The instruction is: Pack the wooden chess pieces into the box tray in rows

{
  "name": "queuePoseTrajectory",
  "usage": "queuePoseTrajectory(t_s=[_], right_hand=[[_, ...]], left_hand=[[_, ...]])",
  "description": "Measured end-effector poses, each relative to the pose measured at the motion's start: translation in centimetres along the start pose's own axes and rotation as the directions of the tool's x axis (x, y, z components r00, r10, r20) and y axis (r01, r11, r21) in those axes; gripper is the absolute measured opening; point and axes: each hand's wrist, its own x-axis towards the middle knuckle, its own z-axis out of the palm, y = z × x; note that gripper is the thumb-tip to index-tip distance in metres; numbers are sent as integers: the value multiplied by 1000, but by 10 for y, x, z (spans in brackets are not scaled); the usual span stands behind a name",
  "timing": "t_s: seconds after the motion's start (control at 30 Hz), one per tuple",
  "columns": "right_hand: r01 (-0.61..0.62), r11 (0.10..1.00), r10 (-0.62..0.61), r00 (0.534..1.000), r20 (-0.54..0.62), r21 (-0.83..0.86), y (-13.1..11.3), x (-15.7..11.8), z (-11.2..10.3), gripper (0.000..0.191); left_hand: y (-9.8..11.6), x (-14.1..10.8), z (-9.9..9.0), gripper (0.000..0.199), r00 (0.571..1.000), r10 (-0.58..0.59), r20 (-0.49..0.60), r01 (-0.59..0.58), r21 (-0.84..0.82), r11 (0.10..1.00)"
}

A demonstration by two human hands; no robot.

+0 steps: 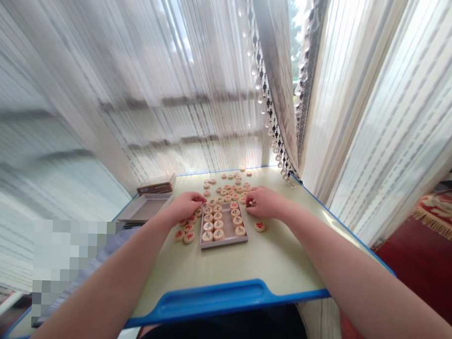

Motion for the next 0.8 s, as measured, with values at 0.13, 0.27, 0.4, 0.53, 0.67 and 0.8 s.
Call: queuePoseTrajectory(t_s=[0.13,0.27,0.4,0.53,0.67,0.8], right_hand=[[3,1000,-3,1000,13,-2,-1,0,-1,23],[33,999,-33,999,11,20,0,1,-2,31],[-3,998,11,994,-110,66,9,5,2,35],[-116,987,143,953,-269,114,23,13,15,45],[-219,932,267,954,-138,289,31,21,27,52],[-311,845,390,915,-104,435,31,26,25,49]], left_hand=[[1,-1,0,31,1000,-10,-17,10,-39,999],[-1,1,1,31,1000,-4,-6,4,-12,1000],[-5,8,5,25,993,100,-56,-94,97,991],[-9,13,8,38,900,409,-154,-368,237,899],[-17,19,9,50,891,416,-183,-402,109,909],[-25,26,10,62,953,236,-191,-266,-151,952]])
